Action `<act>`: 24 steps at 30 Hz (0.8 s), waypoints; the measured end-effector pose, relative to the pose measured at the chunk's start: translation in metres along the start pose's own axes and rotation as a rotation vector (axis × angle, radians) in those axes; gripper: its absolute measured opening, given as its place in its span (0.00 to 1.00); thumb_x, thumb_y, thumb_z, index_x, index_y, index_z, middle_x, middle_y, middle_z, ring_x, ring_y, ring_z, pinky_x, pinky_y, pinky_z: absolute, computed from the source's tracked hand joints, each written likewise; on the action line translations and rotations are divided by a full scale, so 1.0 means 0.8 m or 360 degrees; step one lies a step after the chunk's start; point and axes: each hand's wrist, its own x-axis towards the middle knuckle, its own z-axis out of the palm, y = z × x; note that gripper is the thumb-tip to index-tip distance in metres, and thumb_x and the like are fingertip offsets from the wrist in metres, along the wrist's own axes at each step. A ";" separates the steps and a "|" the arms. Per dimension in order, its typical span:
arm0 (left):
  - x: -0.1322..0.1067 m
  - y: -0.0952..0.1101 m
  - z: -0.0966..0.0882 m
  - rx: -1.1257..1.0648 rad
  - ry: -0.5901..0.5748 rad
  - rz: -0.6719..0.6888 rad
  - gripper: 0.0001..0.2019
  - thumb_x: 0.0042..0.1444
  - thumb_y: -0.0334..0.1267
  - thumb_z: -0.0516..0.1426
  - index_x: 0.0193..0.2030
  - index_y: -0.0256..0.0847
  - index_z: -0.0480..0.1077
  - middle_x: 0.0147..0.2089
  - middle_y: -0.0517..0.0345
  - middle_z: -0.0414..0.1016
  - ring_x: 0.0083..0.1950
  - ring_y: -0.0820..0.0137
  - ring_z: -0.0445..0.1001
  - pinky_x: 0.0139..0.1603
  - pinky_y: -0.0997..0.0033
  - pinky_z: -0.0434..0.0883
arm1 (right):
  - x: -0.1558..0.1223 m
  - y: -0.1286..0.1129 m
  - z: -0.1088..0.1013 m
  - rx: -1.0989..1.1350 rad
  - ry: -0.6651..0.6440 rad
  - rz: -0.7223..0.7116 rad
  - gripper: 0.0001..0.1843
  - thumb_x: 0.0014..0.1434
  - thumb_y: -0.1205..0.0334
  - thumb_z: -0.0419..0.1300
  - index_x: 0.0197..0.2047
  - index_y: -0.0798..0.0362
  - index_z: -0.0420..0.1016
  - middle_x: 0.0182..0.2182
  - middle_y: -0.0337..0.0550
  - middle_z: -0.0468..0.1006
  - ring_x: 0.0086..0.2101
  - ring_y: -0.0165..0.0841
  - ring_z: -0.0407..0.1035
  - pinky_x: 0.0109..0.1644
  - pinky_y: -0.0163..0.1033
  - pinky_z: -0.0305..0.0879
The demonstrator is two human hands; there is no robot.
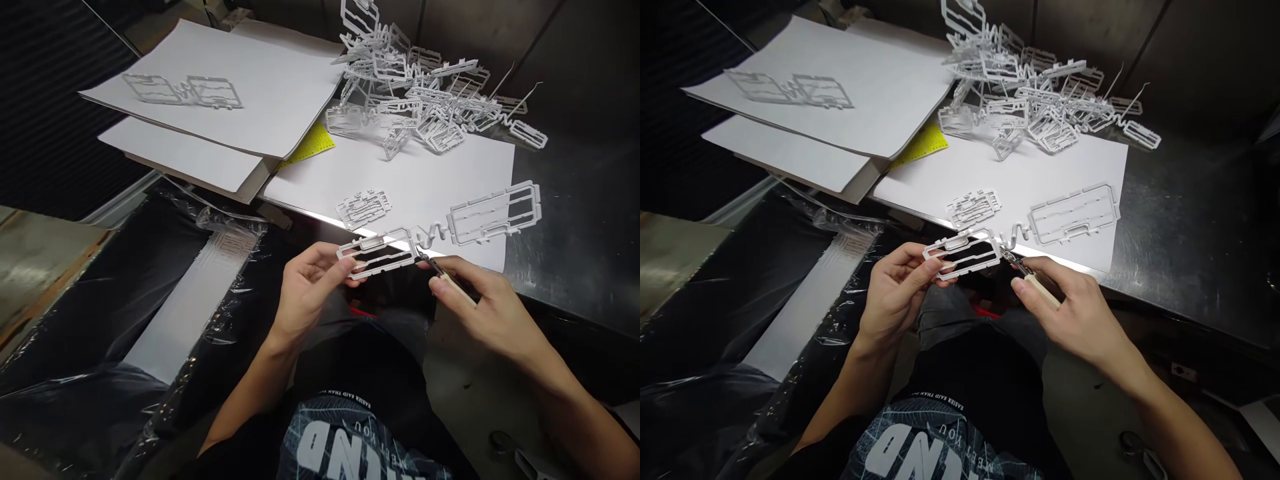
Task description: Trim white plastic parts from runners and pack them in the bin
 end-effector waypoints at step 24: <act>0.023 -0.015 0.013 0.1339 -0.0157 0.1018 0.25 0.62 0.41 0.71 0.65 0.43 0.76 0.58 0.49 0.83 0.57 0.61 0.82 0.63 0.60 0.80 | 0.015 0.023 0.003 -0.0050 0.0105 0.0067 0.18 0.72 0.44 0.60 0.46 0.47 0.86 0.39 0.40 0.86 0.40 0.40 0.79 0.39 0.40 0.69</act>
